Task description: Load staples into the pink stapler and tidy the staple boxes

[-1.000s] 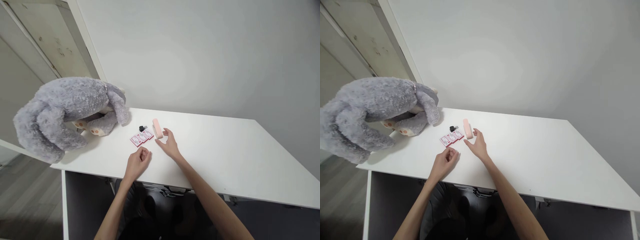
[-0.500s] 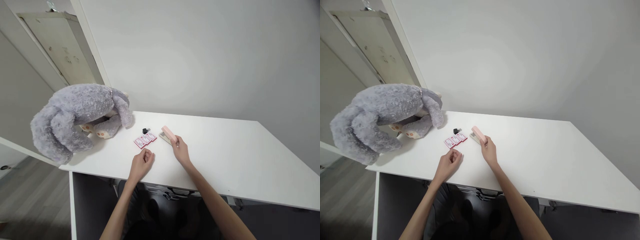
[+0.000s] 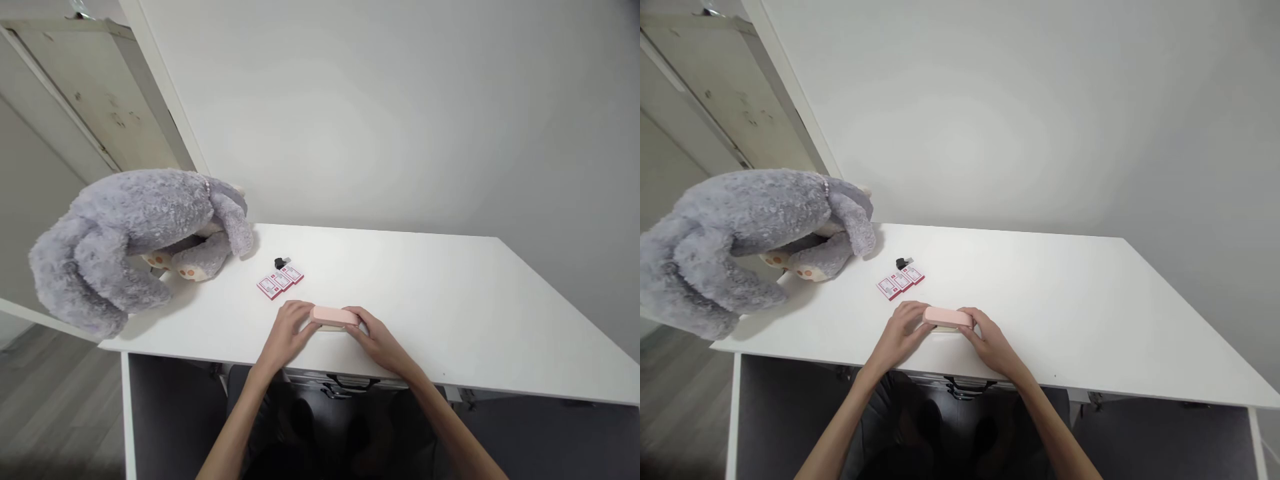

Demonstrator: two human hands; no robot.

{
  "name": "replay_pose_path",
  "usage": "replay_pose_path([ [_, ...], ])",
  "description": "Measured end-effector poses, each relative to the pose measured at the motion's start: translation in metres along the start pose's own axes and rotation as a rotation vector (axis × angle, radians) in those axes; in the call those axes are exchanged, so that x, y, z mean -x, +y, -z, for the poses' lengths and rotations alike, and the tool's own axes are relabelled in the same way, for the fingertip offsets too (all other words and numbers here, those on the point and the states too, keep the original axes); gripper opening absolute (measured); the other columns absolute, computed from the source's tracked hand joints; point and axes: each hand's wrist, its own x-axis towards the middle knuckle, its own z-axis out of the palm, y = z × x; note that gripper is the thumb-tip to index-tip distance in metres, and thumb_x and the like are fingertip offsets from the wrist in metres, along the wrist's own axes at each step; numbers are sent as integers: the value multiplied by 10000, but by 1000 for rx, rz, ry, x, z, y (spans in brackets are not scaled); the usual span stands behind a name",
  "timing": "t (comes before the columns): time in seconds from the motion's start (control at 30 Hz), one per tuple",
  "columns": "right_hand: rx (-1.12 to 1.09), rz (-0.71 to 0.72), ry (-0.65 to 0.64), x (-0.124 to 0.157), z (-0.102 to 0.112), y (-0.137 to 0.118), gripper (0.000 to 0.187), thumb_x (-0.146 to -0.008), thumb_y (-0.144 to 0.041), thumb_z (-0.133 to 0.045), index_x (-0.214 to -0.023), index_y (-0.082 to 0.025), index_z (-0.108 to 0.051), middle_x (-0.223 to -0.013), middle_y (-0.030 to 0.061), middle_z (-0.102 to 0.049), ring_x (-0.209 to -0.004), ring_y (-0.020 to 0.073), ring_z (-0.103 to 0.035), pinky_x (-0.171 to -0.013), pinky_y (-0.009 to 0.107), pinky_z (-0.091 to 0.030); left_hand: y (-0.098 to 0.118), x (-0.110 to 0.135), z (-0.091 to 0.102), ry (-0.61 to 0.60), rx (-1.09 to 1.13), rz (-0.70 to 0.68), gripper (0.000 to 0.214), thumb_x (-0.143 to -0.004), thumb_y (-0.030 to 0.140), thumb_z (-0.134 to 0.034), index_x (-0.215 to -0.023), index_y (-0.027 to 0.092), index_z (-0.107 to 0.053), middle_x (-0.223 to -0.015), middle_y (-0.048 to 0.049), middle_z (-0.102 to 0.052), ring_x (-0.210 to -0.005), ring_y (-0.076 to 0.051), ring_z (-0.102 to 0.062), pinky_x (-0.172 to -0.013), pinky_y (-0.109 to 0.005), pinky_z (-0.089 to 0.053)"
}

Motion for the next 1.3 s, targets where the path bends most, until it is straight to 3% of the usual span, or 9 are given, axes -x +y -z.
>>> replay_pose_path([
  [0.13, -10, 1, 26, 0, -2, -2, 343, -1029, -404, -564, -1330, -251, -626, -1330, 84, -709, -1222, 274, -651, -1075, 426, -500, 12, -1, -9, -48, 60, 90, 238, -1007, 436, -646, -1060, 238, -768, -1028, -74, -766, -999, -250, -665, -902, -387, -529],
  [0.33, 80, 36, 120, 1, -5, 0, 285, -977, -458, -683, -1204, -286, -667, -1229, 67, -735, -1166, 307, -653, -1058, 481, -482, 29, 0, -23, -56, 81, 131, 260, -982, 485, -671, -1011, 244, -765, -977, -70, -761, -937, -242, -657, -829, -355, -524],
  [0.6, 33, 54, 90, 3, -2, -6, 231, -1017, -468, -624, -1142, -273, -628, -1156, 71, -698, -1118, 296, -618, -1019, 455, -476, 28, 2, -28, -73, 50, 153, 260, -956, 492, -717, -929, 236, -750, -883, -47, -717, -836, -211, -614, -729, -313, -465],
  [0.9, -68, 56, 85, 3, -2, -8, 244, -1036, -437, -577, -1188, -247, -578, -1136, 70, -661, -1032, 255, -641, -921, 384, -530, 31, -1, -32, -96, 17, 139, 336, -973, 532, -681, -848, 221, -662, -843, -30, -673, -861, -214, -600, -820, -346, -451],
  [1.3, -150, 32, 155, 6, -5, 1, 319, -1080, -488, -478, -1283, -244, -509, -1160, 88, -674, -1032, 242, -667, -941, 413, -568, 41, -1, -53, -62, 23, 117, 226, -962, 477, -721, -1027, 266, -764, -984, -49, -756, -951, -241, -676, -886, -386, -462],
])
